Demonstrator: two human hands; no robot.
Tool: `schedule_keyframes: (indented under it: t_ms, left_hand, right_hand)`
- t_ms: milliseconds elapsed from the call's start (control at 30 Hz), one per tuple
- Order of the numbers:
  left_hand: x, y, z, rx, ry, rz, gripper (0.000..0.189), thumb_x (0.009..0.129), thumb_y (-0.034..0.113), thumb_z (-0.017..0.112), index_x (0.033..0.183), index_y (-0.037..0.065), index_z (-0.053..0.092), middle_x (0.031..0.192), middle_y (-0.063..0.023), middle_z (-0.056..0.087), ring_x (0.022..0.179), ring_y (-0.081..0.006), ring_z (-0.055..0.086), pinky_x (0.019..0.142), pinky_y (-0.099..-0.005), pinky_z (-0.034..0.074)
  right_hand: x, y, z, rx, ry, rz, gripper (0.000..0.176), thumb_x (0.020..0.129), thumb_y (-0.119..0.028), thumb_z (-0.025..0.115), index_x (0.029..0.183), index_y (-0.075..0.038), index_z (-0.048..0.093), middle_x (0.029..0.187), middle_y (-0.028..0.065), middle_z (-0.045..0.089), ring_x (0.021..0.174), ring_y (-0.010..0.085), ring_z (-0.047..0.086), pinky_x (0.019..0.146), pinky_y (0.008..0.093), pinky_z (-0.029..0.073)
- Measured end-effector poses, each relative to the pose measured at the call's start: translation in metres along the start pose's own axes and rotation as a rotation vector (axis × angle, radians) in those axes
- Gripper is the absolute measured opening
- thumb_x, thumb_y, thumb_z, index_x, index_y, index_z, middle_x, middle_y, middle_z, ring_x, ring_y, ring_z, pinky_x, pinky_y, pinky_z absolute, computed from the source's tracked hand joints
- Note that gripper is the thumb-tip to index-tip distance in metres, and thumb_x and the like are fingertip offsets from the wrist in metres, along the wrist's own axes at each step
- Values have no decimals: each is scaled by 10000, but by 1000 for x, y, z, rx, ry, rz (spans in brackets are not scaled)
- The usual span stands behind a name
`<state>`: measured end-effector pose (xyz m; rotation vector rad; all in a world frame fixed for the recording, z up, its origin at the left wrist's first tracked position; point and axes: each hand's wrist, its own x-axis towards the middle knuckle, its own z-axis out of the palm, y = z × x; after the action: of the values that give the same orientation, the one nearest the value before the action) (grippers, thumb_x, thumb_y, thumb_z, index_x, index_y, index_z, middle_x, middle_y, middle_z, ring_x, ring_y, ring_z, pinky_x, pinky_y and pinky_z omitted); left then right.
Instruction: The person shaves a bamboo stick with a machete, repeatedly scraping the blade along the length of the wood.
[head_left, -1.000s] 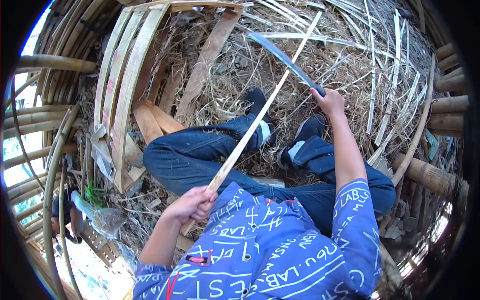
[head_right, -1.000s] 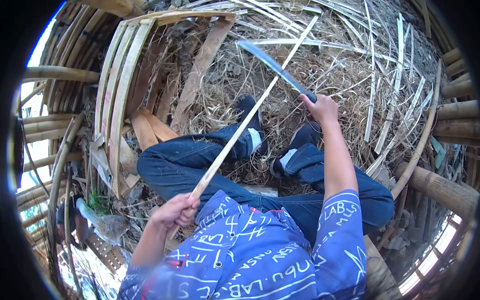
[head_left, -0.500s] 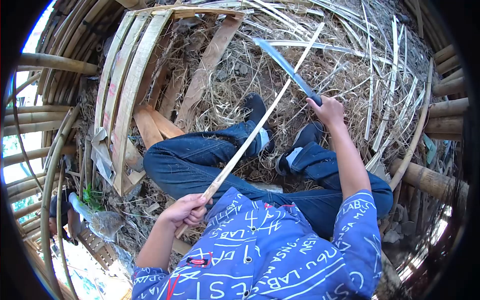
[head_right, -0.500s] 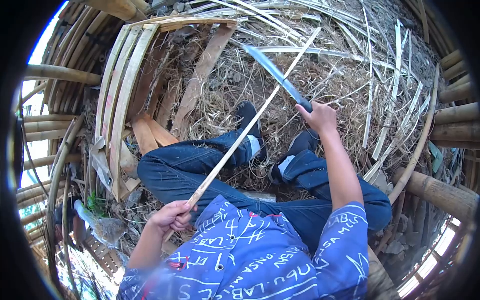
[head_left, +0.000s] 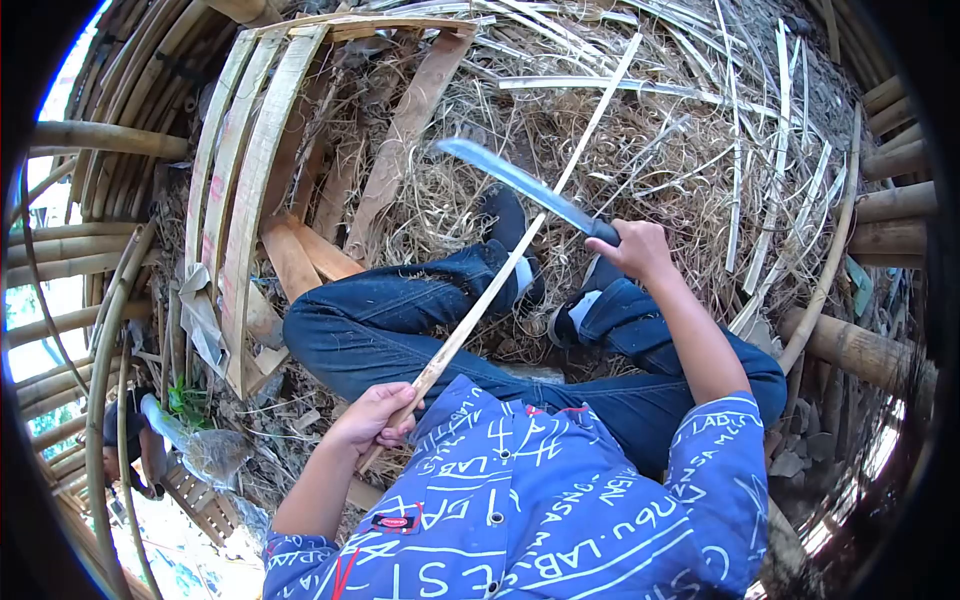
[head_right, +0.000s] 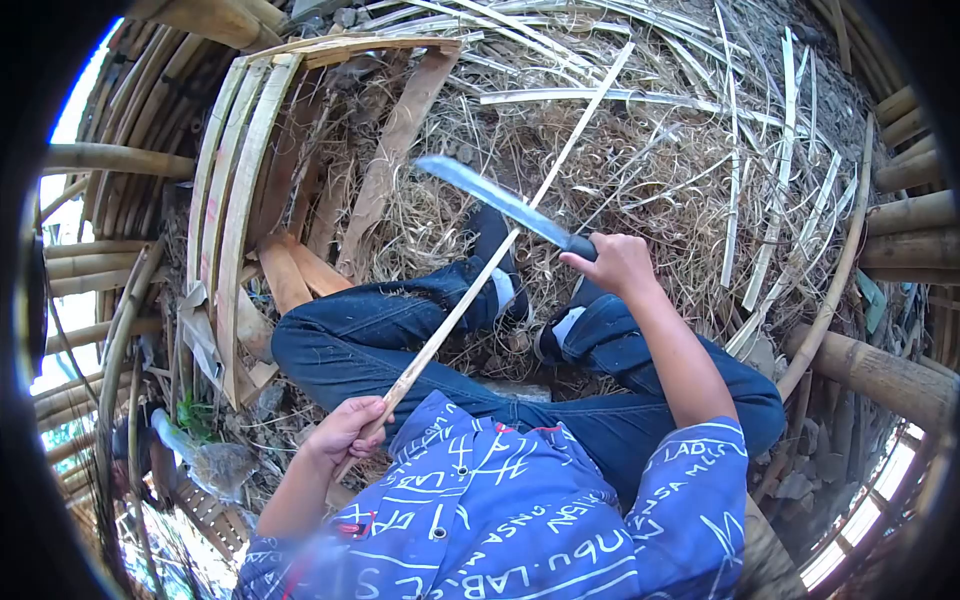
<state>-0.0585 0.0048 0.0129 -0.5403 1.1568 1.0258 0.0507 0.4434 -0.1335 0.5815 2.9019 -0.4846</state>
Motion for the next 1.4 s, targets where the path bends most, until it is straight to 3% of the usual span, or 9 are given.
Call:
schedule_keyframes:
  t_ms: [133, 300, 433, 567, 900, 1100, 1233, 1333, 1400]
  left_hand:
    - [-16, -5, -9, 21, 4, 22, 244, 1006, 301, 519, 936, 71, 557, 558, 19, 459, 380, -10, 305, 342, -166, 226]
    - [-3, 2, -11, -15, -76, -20, 237, 1001, 297, 529, 926, 74, 554, 565, 28, 450, 394, -12, 302, 346, -163, 215]
    - [-9, -4, -18, -34, -56, -35, 238, 1000, 297, 531, 931, 70, 551, 571, 25, 436, 406, -8, 309, 348, -161, 215]
    - [-14, -9, -20, -68, -79, -41, 225, 1000, 273, 531, 934, 59, 544, 562, 24, 421, 400, -15, 303, 347, -167, 210]
    - [-7, -5, -20, -120, -182, -47, 238, 1006, 270, 512, 913, 53, 540, 520, 16, 416, 393, -60, 370, 354, -199, 287]
    - [-2, -11, -16, -4, -90, 24, 263, 1009, 278, 502, 876, 55, 544, 528, -5, 480, 434, -90, 462, 399, -203, 372]
    - [-7, -12, -5, 124, -31, 69, 247, 999, 274, 533, 867, 66, 550, 539, 6, 491, 443, -62, 459, 393, -187, 356]
    - [-11, -11, 5, 80, -35, 36, 222, 995, 251, 545, 875, 64, 536, 564, 28, 458, 428, -33, 387, 382, -176, 302]
    - [-9, -13, 5, 88, -39, 47, 216, 995, 244, 546, 877, 63, 529, 573, 35, 443, 424, -27, 361, 379, -175, 283]
  right_hand:
    - [24, 52, -3, 23, 86, 307, 683, 804, -728, 533, 813, -72, 720, 714, 182, 683, 717, 345, 692, 662, 455, 540]
    - [35, 33, -6, -94, 178, 169, 680, 827, -708, 526, 813, -49, 695, 715, 187, 676, 691, 377, 682, 655, 478, 538]
    - [29, 52, -21, -249, 124, 161, 689, 815, -767, 487, 758, -106, 675, 642, 111, 663, 585, 255, 679, 564, 392, 529]
    - [44, 94, -30, -322, 249, 478, 677, 856, -734, 465, 759, -96, 672, 609, 98, 655, 578, 254, 683, 527, 393, 527]
    - [-12, 52, -48, 132, 231, 181, 591, 841, -644, 577, 764, -64, 653, 614, 162, 626, 610, 353, 653, 574, 449, 500]
    - [-8, 32, -27, 18, 75, 56, 622, 801, -675, 592, 737, -61, 670, 654, 170, 648, 651, 366, 656, 643, 463, 515]
    - [-5, 39, -20, 5, 5, 50, 641, 800, -692, 579, 746, -61, 676, 669, 168, 659, 665, 364, 665, 651, 464, 520]
    - [12, 65, -30, 20, 19, 320, 656, 823, -704, 535, 798, -69, 699, 700, 170, 672, 705, 359, 679, 678, 470, 528]
    - [16, 74, -25, -20, 21, 300, 669, 833, -713, 511, 815, -72, 700, 709, 172, 674, 711, 360, 678, 680, 477, 529]
